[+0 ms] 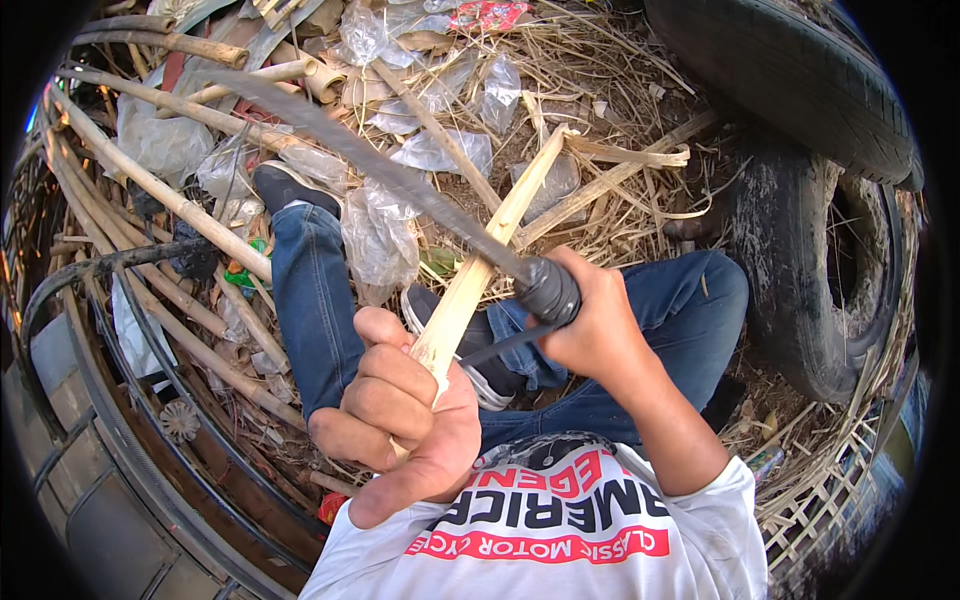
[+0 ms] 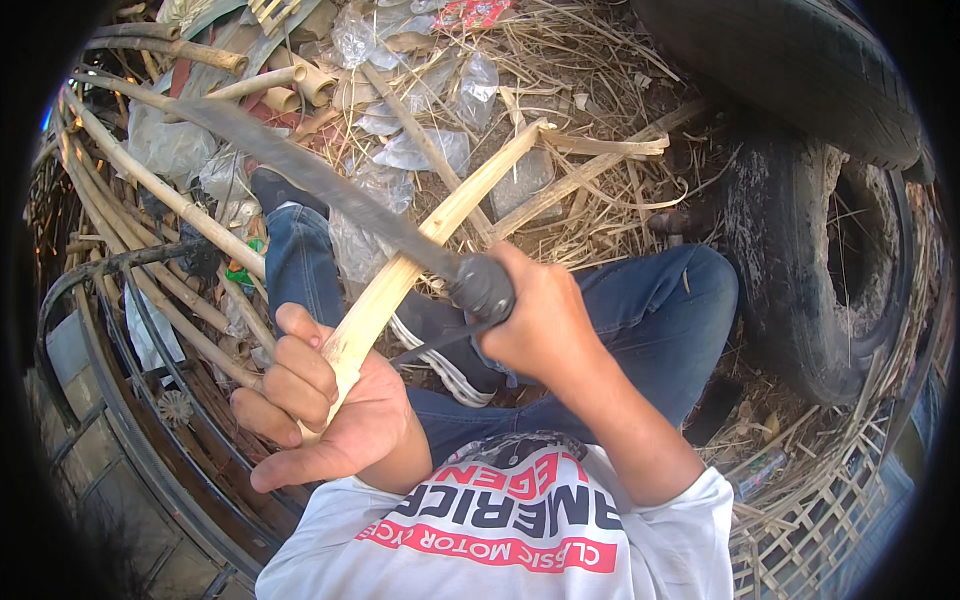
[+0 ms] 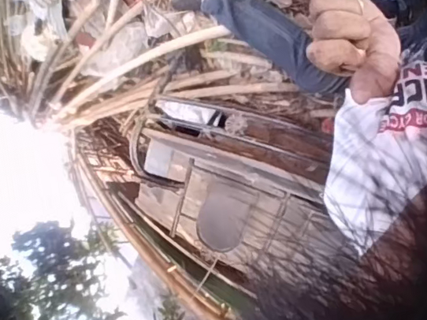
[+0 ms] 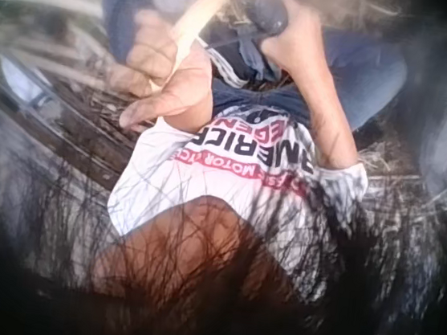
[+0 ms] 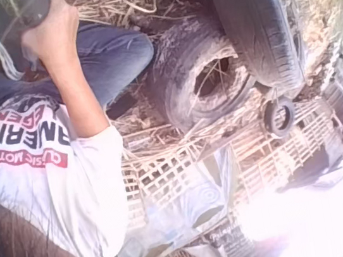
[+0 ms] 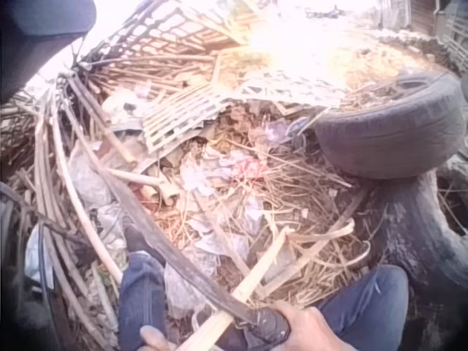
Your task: The person shaves a piece of bamboo by hand using a machete while sitting in a refuse area.
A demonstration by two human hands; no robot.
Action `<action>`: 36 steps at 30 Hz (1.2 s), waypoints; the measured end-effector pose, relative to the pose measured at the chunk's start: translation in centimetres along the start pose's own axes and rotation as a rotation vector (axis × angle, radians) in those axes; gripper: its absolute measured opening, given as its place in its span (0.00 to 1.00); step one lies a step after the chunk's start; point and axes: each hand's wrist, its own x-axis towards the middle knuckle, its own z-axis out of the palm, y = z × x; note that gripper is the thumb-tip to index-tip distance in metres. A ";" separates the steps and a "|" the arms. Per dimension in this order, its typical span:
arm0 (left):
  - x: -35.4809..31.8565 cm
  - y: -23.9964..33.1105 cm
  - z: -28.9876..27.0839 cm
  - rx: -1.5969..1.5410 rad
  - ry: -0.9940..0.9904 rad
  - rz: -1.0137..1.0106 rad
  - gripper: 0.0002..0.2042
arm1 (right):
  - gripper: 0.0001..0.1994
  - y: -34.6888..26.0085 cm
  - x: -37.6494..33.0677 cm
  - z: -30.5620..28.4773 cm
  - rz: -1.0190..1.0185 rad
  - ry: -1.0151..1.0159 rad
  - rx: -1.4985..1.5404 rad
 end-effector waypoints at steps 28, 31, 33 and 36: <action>1.4 -0.5 -0.8 0.039 0.090 -0.064 0.24 | 0.12 12.8 5.3 -2.4 0.209 0.162 -0.093; 1.7 -0.4 -0.7 0.015 0.087 -0.056 0.23 | 0.14 9.6 5.1 -3.0 0.186 0.137 -0.273; 1.6 -0.3 -1.3 0.034 0.091 -0.042 0.24 | 0.16 5.5 4.3 -1.8 0.141 0.081 -0.258; 1.5 -0.1 -1.2 0.045 0.063 -0.046 0.24 | 0.16 5.0 3.9 -1.5 0.039 -0.007 -0.161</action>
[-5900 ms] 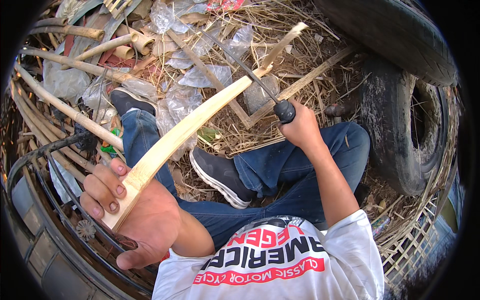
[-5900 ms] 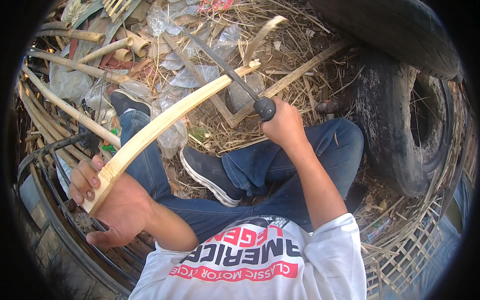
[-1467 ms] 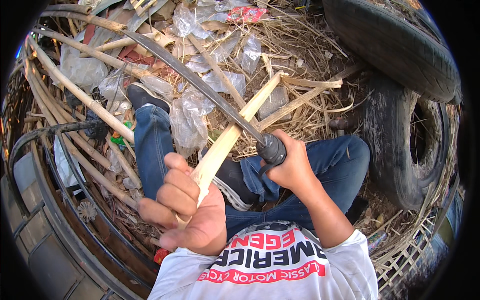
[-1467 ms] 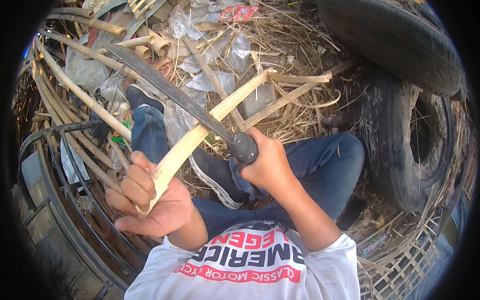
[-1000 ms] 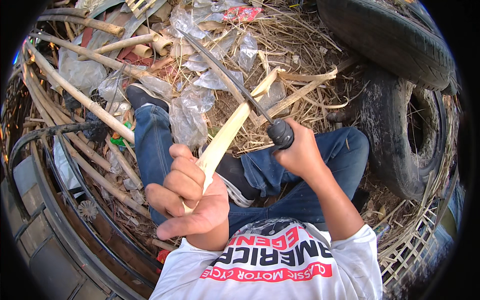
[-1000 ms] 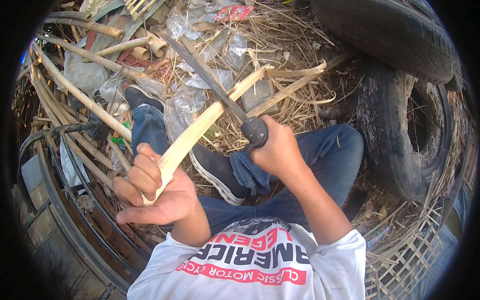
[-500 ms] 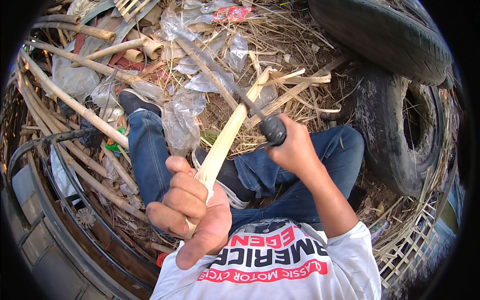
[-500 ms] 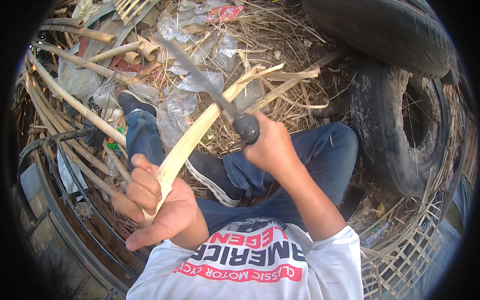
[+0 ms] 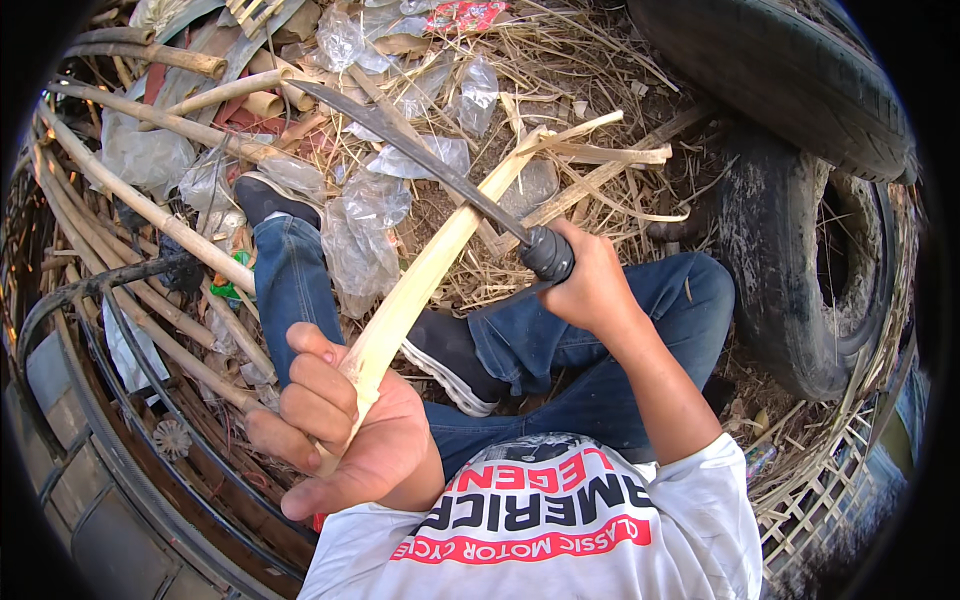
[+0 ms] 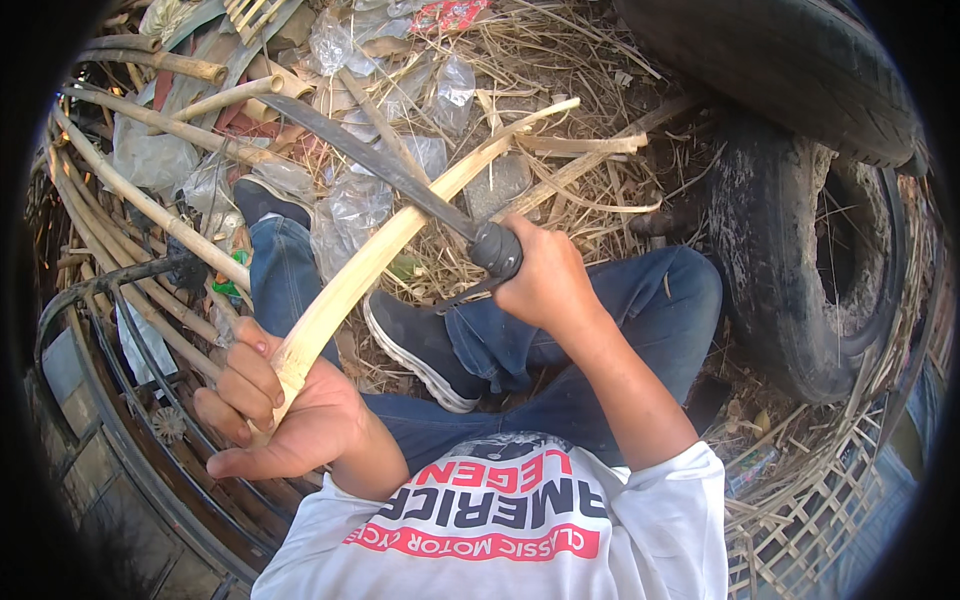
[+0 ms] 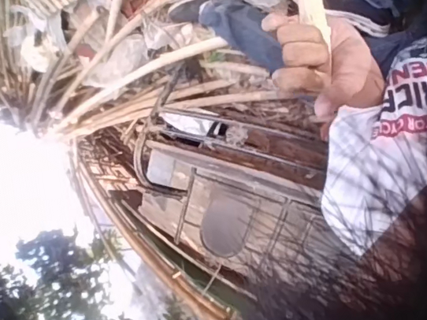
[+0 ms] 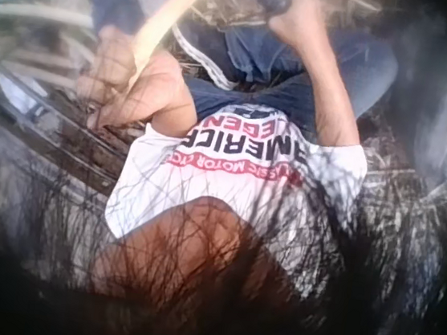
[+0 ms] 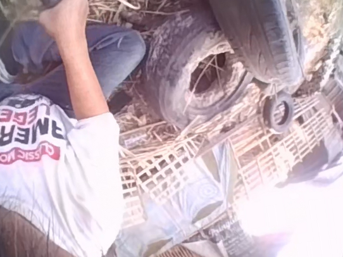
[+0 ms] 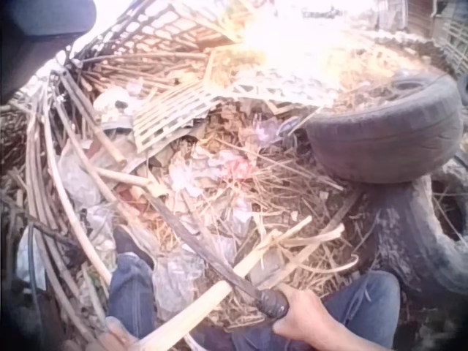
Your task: The person shaves a piece of bamboo by hand using a machete while sitting in a refuse area.
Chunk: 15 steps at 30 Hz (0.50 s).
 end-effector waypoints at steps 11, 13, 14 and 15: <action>0.8 -0.2 -0.4 -0.062 0.030 -0.023 0.21 | 0.15 1.7 0.9 -0.3 0.049 0.051 -0.134; 0.8 -0.4 -0.2 -0.028 0.054 -0.033 0.21 | 0.16 5.4 2.5 -1.2 0.132 0.061 -0.242; 0.9 -0.3 -0.1 -0.010 0.064 -0.028 0.21 | 0.15 7.4 3.5 -1.8 0.225 0.063 -0.250; 0.7 -0.6 -0.1 -0.065 0.021 -0.048 0.21 | 0.16 8.4 3.5 -2.3 0.256 0.097 -0.282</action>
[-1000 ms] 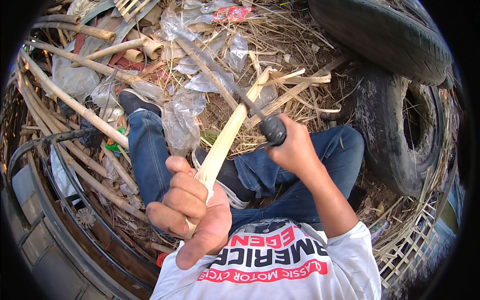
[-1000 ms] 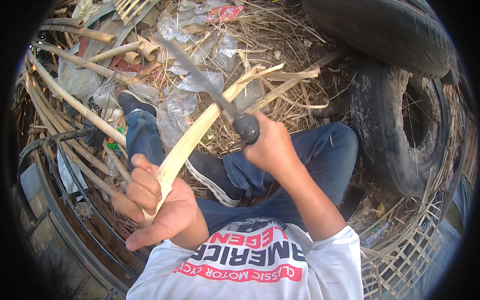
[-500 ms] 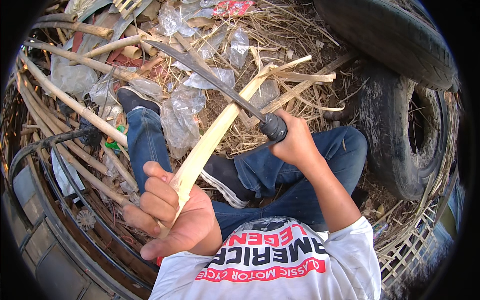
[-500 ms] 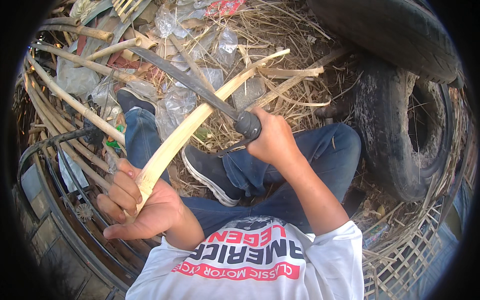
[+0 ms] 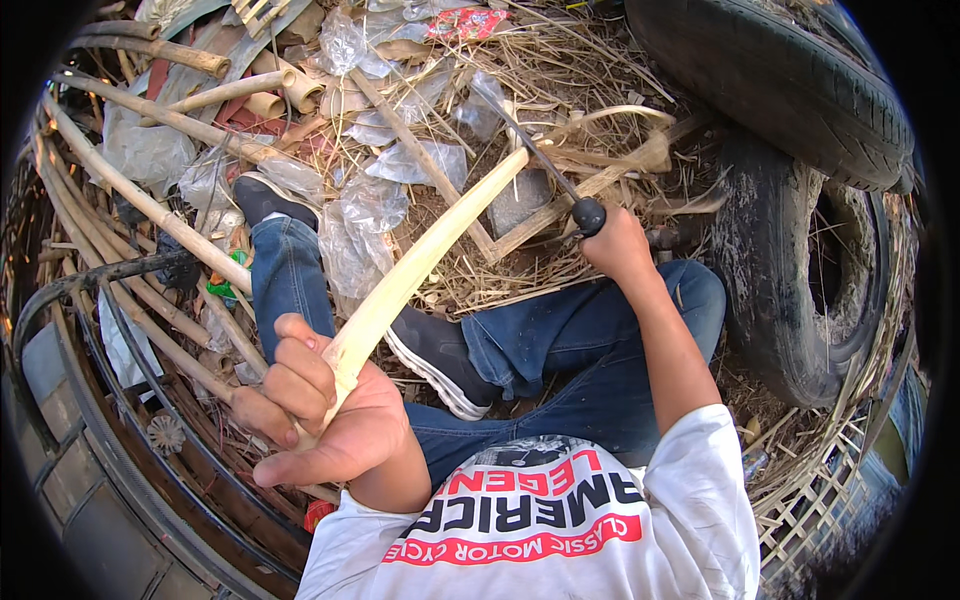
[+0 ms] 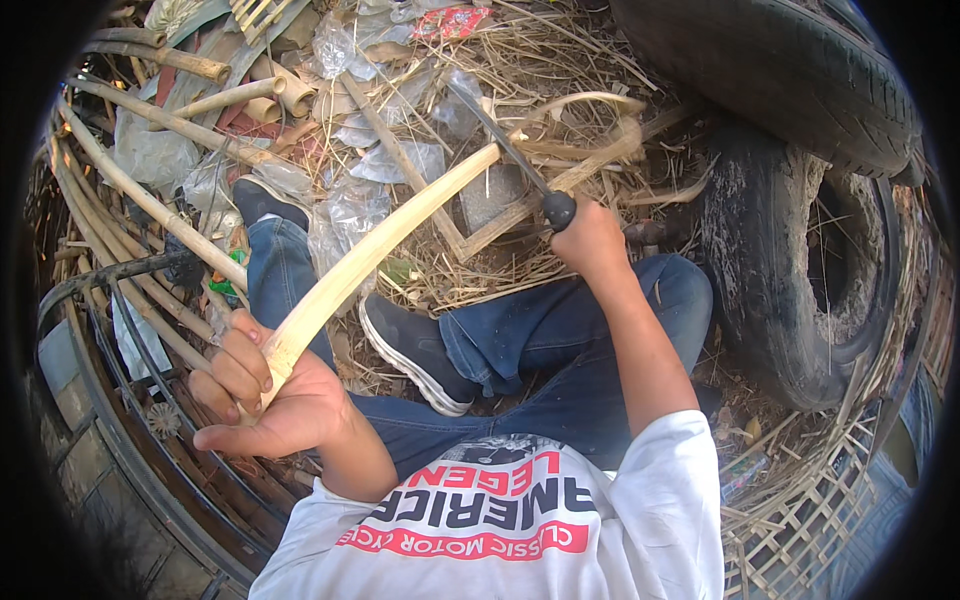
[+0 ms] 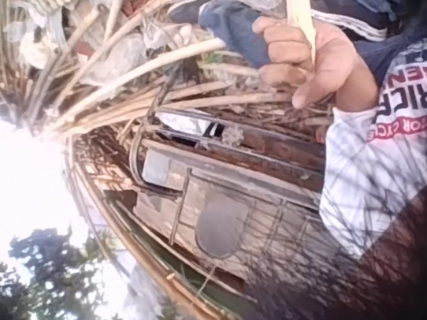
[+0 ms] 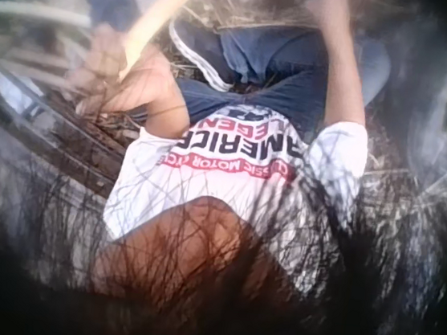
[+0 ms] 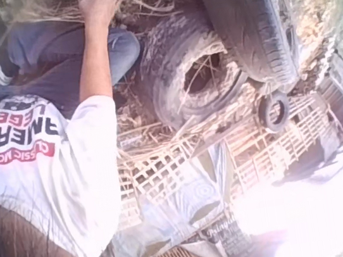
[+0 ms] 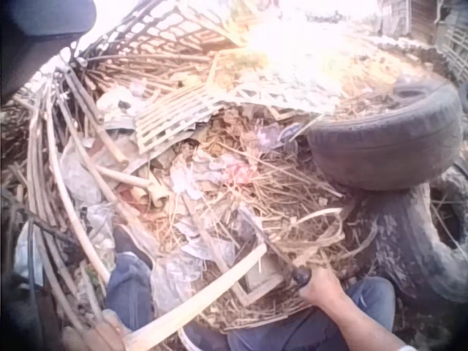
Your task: The person shaves a piece of bamboo by hand using a machete while sitting in a refuse area.
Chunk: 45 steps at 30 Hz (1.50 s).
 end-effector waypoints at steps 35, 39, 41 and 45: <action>-0.1 0.7 -0.8 0.022 -0.131 0.010 0.31 | 0.16 -9.9 -10.3 0.3 -0.300 -0.099 0.516; -1.1 0.8 0.8 0.055 -0.249 0.084 0.30 | 0.16 -12.8 -12.4 -2.5 -0.350 -0.116 0.527; -1.6 1.1 0.9 0.093 -0.237 0.088 0.29 | 0.16 -12.7 -13.0 -2.8 -0.333 -0.138 0.522; -1.4 1.2 -0.7 0.064 -0.115 0.045 0.26 | 0.15 -9.5 -10.8 -0.2 -0.317 -0.096 0.512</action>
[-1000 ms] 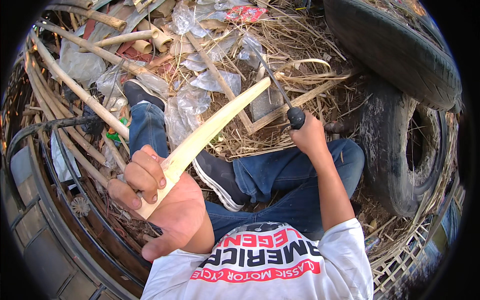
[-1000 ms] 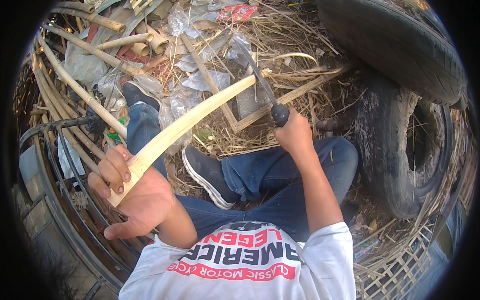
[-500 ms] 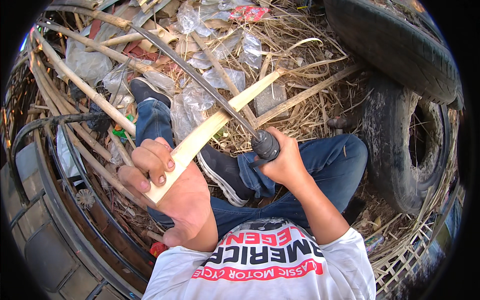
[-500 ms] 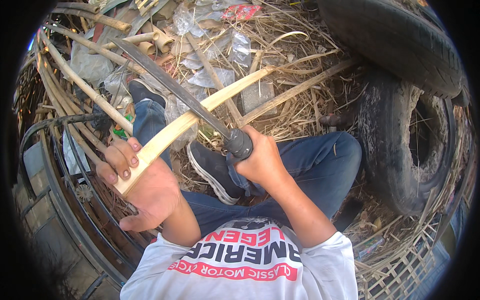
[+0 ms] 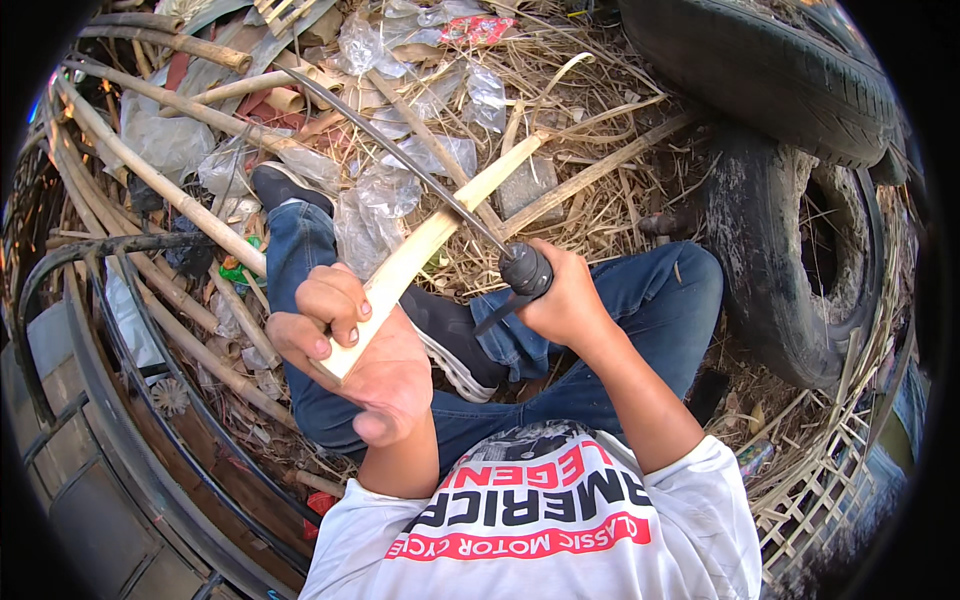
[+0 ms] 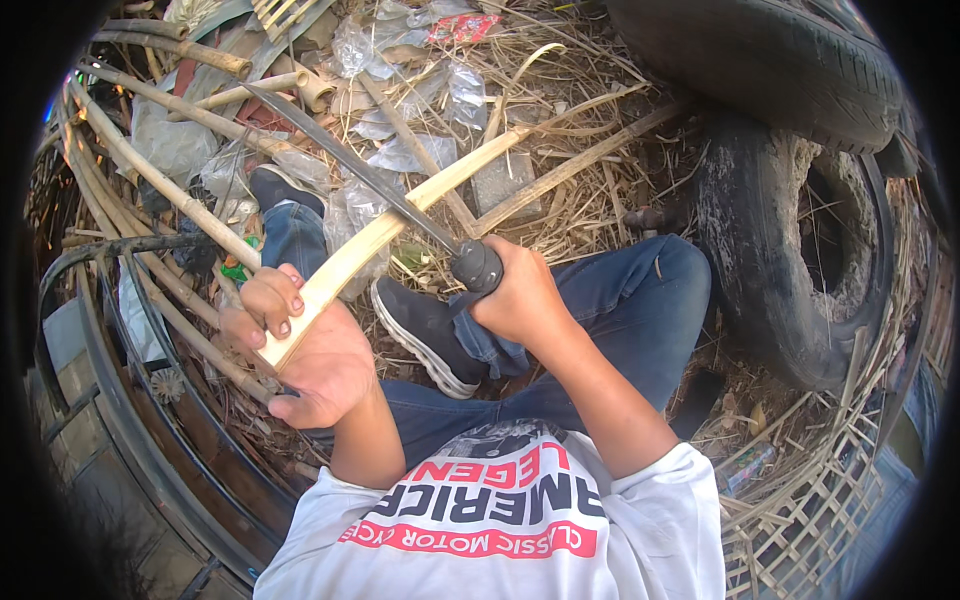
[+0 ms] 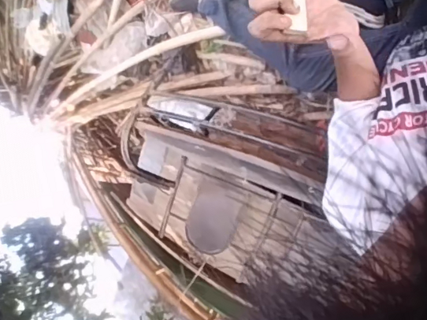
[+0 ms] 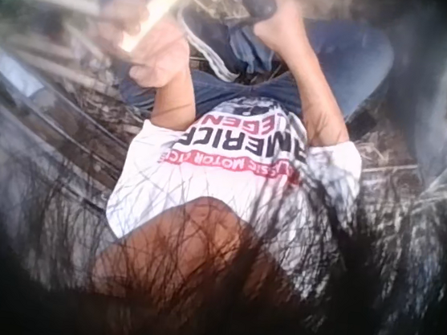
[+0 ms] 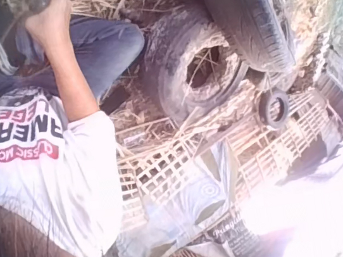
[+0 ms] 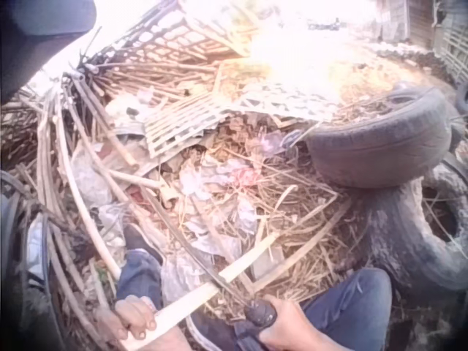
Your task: The person shaves a piece of bamboo by hand using a machete while sitting in a refuse area.
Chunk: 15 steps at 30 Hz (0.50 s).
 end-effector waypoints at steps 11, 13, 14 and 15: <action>-0.8 0.2 0.3 -0.013 -0.038 0.035 0.29 | 0.16 0.6 -0.8 -0.5 0.070 0.033 -0.107; -0.3 -0.1 0.6 -0.020 0.000 -0.001 0.29 | 0.15 -1.2 -1.6 -0.3 0.033 0.041 -0.062; -0.1 0.1 0.8 -0.004 -0.039 0.036 0.29 | 0.15 -3.0 -1.4 -0.1 0.001 0.038 -0.036; -0.6 0.1 1.5 -0.004 -0.080 0.040 0.29 | 0.14 -3.9 -1.5 -0.4 -0.028 0.024 -0.062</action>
